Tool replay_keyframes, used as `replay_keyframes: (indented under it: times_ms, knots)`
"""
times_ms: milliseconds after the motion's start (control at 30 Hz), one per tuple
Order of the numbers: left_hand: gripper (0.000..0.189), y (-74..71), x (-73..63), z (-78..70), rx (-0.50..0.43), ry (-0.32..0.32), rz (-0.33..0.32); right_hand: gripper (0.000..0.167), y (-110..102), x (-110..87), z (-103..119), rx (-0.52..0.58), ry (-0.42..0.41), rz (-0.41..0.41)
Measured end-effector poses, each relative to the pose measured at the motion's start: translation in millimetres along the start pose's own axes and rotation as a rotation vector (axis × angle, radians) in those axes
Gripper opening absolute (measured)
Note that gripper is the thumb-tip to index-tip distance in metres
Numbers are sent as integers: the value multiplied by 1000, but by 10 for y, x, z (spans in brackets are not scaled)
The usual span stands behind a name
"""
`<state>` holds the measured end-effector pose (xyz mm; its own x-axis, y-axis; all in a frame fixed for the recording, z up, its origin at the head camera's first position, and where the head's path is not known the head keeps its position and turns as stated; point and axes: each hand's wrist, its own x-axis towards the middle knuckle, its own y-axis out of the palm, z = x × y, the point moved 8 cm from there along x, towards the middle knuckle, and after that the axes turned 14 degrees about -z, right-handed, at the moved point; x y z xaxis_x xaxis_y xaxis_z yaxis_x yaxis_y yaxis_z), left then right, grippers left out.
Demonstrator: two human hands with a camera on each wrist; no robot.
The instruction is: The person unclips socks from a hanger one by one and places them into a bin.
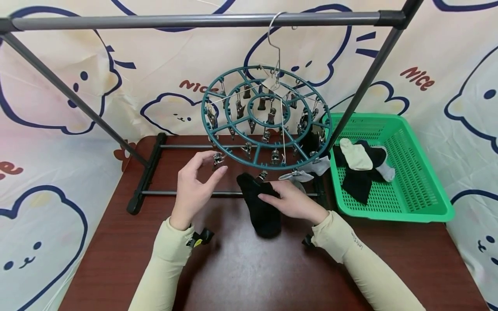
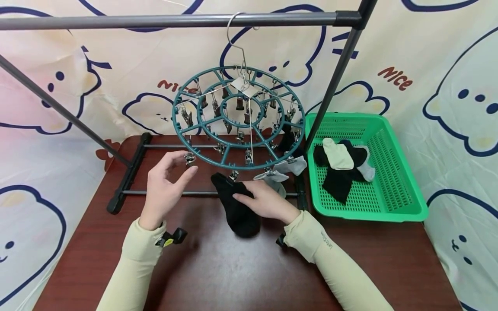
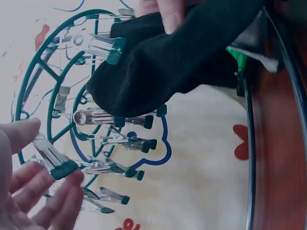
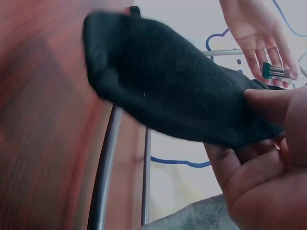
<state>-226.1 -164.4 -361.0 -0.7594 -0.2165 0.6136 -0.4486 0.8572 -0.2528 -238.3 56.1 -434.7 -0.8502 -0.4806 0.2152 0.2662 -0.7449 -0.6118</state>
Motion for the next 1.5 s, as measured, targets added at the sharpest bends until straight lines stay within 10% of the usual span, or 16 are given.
replay_keyframes:
  times_ms: [333, 500, 633, 1500]
  knots:
    - [60, -135, 9, -344, 184, 307, -227, 20, 45, 0, 7, 0, -2, 0]
    - [47, 64, 31, -670, 198, 650, -39, 22, 58, 6, 16, 27, 15, 15]
    - [39, 186, 45, -739, 248, 778, 64, 25, 81, 13, 11, 41, 22, 29]
    - [42, 108, 143, -582, 215, 655, 41, 26, 20, -6, -1, 24, 32, 25]
